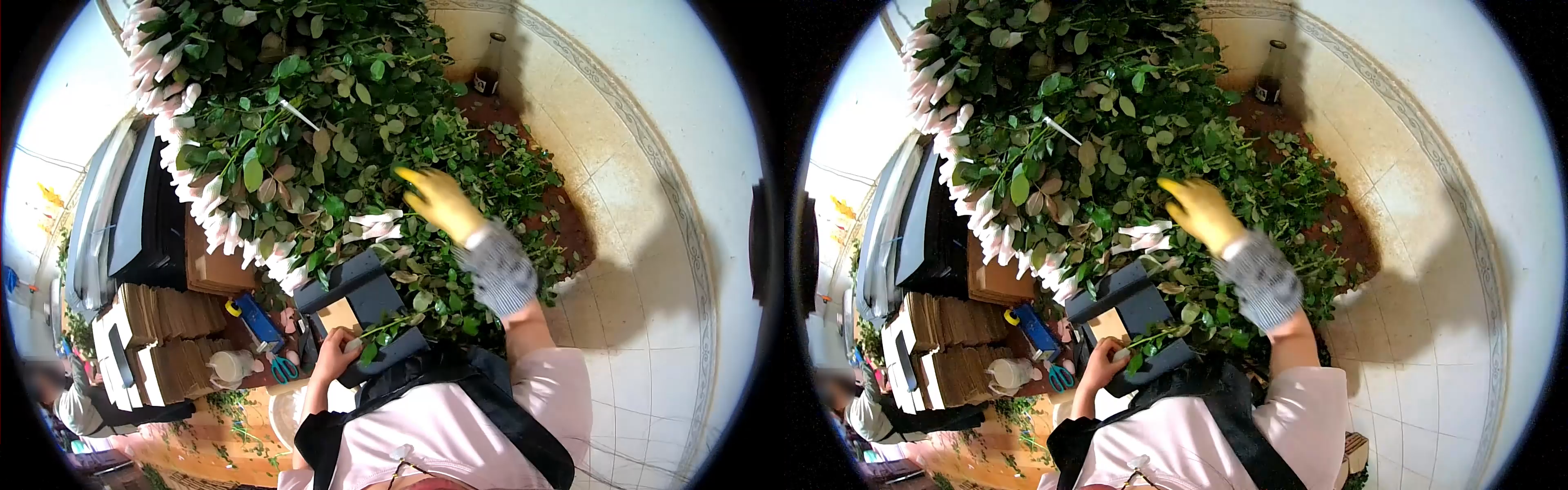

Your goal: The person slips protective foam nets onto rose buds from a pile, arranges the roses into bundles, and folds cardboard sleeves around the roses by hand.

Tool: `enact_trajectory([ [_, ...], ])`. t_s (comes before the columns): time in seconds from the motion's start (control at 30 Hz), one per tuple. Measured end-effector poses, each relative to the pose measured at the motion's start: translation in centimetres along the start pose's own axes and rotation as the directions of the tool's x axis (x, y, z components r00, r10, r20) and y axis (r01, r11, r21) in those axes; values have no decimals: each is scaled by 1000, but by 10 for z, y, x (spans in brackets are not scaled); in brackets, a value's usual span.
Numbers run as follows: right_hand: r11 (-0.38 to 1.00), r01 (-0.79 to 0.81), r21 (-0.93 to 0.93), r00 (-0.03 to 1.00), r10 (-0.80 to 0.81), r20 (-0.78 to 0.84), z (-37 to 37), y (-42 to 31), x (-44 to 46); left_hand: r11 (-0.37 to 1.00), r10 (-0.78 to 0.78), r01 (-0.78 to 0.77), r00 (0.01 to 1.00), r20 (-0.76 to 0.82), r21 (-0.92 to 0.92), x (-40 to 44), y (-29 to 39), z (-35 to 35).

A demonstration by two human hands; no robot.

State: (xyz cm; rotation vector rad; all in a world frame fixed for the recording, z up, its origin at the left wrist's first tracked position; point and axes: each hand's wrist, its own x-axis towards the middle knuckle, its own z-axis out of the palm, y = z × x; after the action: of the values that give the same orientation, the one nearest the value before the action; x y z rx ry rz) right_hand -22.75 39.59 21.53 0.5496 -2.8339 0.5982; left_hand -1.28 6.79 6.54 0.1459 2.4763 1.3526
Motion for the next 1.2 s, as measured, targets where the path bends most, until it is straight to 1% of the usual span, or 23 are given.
enact_trajectory([
  [0.03,992,119,41,980,-111,-165,36,8,31,1000,0,0,1000,-6,5,1,3,-3],
  [0.1,946,116,-303,897,-231,-378,105,34,87,996,12,-21,994,105,86,-1,11,-10],
  [0.13,968,15,-252,983,-61,-172,122,34,100,995,13,-25,991,134,94,0,13,-13],
  [0.17,970,-99,-223,993,111,43,131,32,111,994,14,-27,992,126,103,0,5,-13],
  [0.2,925,-65,-374,998,53,-44,131,24,111,985,121,-136,983,135,103,0,4,-15],
  [0.23,852,-41,-522,996,76,45,128,18,119,965,230,-245,963,140,98,4,2,-14],
  [0.3,833,34,-552,992,38,119,121,17,106,987,139,-148,979,151,56,1,-6,-9],
  [0.37,860,18,-510,978,90,187,119,28,101,988,151,-148,982,111,-38,4,-15,-5],
  [0.4,862,89,-500,987,-7,164,115,35,96,987,159,-156,982,106,-36,4,-19,-3],
  [0.43,850,81,-520,968,58,246,88,20,97,987,160,-156,982,97,-42,2,-11,-4],
  [0.5,904,141,-404,986,-164,-21,100,49,95,998,52,-54,995,91,25,-3,15,-12],
  [0.57,830,269,-488,917,-376,-134,46,10,72,996,87,-89,993,77,28,-1,-1,-7],
  [0.63,827,371,-422,865,-473,-166,24,-6,49,998,51,-50,998,43,-27,-5,6,-8],
  [0.73,843,268,-467,913,-376,-155,-30,-13,7,999,36,-36,999,-9,-11,-6,5,-7],
  [0.83,894,282,-347,903,-370,-218,-79,-9,-36,997,9,-12,999,-40,-76,-8,0,-2],
  [0.9,930,310,-198,922,-345,-176,-81,-9,-60,996,48,-50,998,-30,-69,-7,-5,-1],
  [0.97,961,275,11,961,-275,26,-69,-19,-77,997,16,-15,1000,14,-77,-7,-2,-4],
  [1.0,957,287,44,957,-288,23,-45,-8,-90,997,21,-21,1000,9,-74,-8,-2,-5],
  [1.03,959,282,10,955,-282,95,-24,0,-103,997,32,-32,999,8,-68,-7,-3,-7],
  [1.07,973,211,-96,952,-182,247,2,12,-118,990,129,-129,992,-6,-50,-7,-11,-6],
  [1.1,973,196,-123,930,-145,338,23,33,-133,999,51,-51,998,45,-5,-9,-1,-12],
  [1.17,976,144,-162,951,-92,294,48,52,-162,980,155,-163,985,71,118,-10,7,-16],
  [1.2,986,99,-134,972,-67,224,48,50,-171,937,253,-245,968,-1,248,-10,17,-15],
])
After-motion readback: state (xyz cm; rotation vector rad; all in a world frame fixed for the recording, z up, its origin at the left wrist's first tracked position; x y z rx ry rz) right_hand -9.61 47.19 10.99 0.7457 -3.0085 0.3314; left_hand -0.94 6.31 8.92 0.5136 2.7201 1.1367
